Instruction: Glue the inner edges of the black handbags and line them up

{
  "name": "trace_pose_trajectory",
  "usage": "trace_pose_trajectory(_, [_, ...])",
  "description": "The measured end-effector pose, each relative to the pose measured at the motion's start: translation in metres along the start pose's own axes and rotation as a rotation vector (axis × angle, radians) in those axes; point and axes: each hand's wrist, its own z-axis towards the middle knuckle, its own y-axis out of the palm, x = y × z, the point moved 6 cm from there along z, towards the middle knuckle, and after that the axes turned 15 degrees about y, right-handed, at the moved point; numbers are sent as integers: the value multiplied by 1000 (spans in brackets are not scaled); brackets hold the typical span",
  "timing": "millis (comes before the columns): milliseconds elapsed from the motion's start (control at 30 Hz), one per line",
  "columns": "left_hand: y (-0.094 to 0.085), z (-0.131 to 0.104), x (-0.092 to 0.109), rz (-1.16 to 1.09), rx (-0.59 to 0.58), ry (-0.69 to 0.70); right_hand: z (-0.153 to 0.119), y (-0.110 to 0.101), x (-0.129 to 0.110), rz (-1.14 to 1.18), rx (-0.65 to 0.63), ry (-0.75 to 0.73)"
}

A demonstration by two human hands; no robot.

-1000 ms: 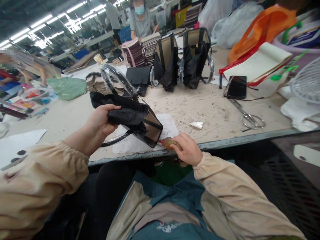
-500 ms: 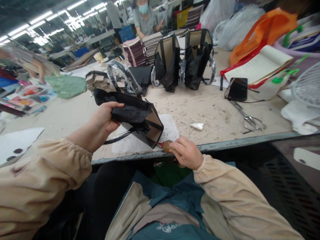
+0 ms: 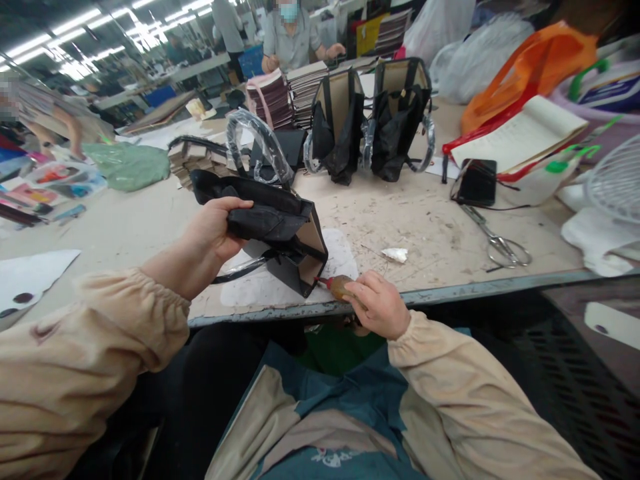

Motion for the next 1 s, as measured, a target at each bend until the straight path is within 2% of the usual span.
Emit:
trace_pose_trajectory(100, [1,2,0,-3,-17,11,0,-1,6,32,26,38])
trace_pose_trajectory(400, [4,1,0,-37,-12,27,-5,7,6,198,-48,145])
trace_pose_trajectory(567, [2,4,-2,-36,-25,29,-5,9,-2,142,-58,74])
trace_pose_trajectory(767, [2,6,-3,-24,-52,27,-3,4,-3,17,-5,14])
trace_pose_trajectory(1000, [4,1,0,-12,-29,18,4,-6,12,-25,110,67])
